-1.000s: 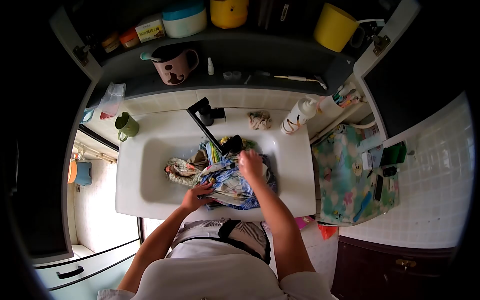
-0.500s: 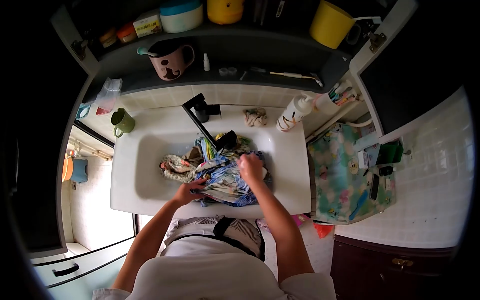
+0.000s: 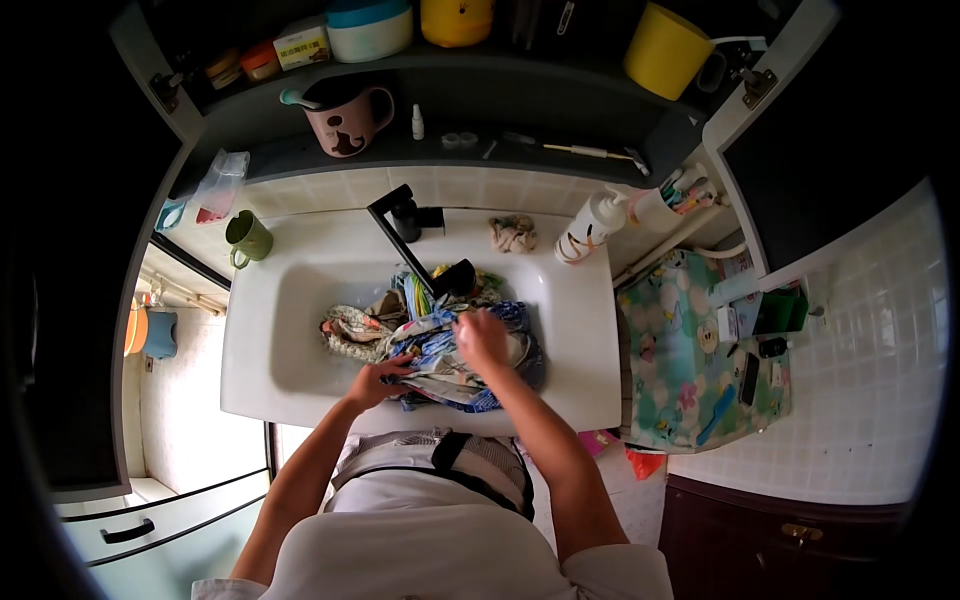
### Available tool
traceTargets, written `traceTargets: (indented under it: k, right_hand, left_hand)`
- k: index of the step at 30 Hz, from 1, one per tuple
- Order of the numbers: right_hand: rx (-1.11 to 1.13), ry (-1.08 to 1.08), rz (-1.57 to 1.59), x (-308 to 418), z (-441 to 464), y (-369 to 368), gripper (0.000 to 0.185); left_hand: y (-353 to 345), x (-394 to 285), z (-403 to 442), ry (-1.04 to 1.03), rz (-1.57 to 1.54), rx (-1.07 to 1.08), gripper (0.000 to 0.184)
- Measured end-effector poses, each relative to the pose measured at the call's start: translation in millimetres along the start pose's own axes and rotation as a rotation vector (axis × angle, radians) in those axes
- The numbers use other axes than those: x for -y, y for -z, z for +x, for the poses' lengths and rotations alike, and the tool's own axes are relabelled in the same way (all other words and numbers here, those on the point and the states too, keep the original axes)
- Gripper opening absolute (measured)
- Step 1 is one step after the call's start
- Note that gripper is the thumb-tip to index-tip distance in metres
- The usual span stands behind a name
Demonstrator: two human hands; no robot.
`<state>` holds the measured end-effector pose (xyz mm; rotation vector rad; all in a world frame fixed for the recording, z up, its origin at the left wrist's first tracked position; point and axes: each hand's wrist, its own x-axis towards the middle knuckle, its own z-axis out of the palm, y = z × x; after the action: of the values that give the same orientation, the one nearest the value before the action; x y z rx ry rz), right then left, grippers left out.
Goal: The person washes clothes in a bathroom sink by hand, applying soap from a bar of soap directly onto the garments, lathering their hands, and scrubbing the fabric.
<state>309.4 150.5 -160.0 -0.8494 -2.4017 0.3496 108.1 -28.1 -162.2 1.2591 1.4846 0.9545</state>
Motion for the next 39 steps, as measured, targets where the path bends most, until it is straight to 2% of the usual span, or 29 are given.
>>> traceTargets:
  k: [1, 3, 5, 6, 7, 9, 10, 12, 13, 15, 16, 19, 21, 23, 27, 30, 31, 35, 36, 39]
  right_hand:
    - [-0.005, 0.032, 0.056, 16, -1, -9, 0.018]
    - [0.171, 0.157, 0.113, 63, -10, -12, 0.019]
    - [0.132, 0.350, 0.191, 86, -19, -7, 0.015]
    - [0.253, 0.336, 0.259, 79, -16, -2, 0.014]
    - [0.282, 0.308, 0.248, 64, -13, 3, 0.014]
    - [0.099, 0.246, 0.230, 25, -6, -1, 0.011]
    - [0.152, 0.132, 0.124, 11, -1, 6, 0.013]
    - [-0.022, 0.039, -0.065, -16, 7, 20, 0.017]
    - [-0.016, -0.059, -0.091, -30, 9, 14, 0.017]
    - [0.021, -0.024, -0.021, -18, -1, 3, 0.016]
    - [0.015, 0.057, 0.020, 6, -5, -1, 0.014]
    - [0.220, 0.294, 0.152, 69, -22, -4, 0.009]
    - [0.134, 0.440, 0.234, 74, -27, 2, 0.010]
    - [0.284, 0.353, 0.178, 50, -21, 15, 0.011]
    - [-0.013, 0.169, -0.039, -3, -3, 14, 0.016]
    - [0.011, -0.021, -0.070, 12, -4, 7, 0.017]
    - [-0.005, 0.127, 0.023, 24, -6, 1, 0.017]
    - [0.189, 0.225, 0.219, 78, -18, 5, 0.017]
    - [0.149, 0.225, 0.297, 71, -16, 7, 0.018]
    - [0.064, 0.095, 0.147, 4, -15, 7, 0.017]
  left_hand:
    - [1, 0, 0, 0.014, -0.001, -0.003, 0.045]
    - [1, 0, 1, 0.040, -0.005, -0.008, 0.044]
    - [-1, -3, 1, 0.037, -0.013, -0.011, 0.044]
    - [-1, -5, 0, 0.035, -0.016, -0.014, 0.044]
    - [0, -6, 0, 0.033, -0.017, -0.021, 0.044]
    - [-3, 6, -1, -0.014, -0.008, -0.039, 0.044]
    - [-5, 7, -1, -0.033, -0.005, -0.053, 0.044]
    - [-8, 9, -3, -0.052, -0.010, -0.077, 0.044]
    - [-10, 10, -4, -0.053, -0.018, -0.087, 0.045]
    - [-9, 12, -4, -0.049, -0.049, -0.092, 0.044]
    - [-9, 14, -4, -0.043, -0.076, -0.091, 0.043]
    - [-6, 16, -2, -0.034, -0.111, -0.039, 0.043]
    - [-3, 10, -2, -0.023, -0.095, -0.011, 0.044]
    - [-1, 2, -4, -0.007, -0.060, 0.004, 0.047]
    - [-7, -3, -7, 0.015, -0.076, -0.044, 0.050]
    - [-9, 8, -6, 0.040, -0.094, -0.054, 0.051]
    - [-9, 12, -6, 0.062, -0.133, -0.052, 0.051]
    - [-1, -3, -3, 0.151, -0.332, 0.010, 0.049]
    - [0, -2, -2, 0.137, -0.296, 0.007, 0.048]
    - [-4, 0, -6, 0.115, -0.231, -0.012, 0.047]
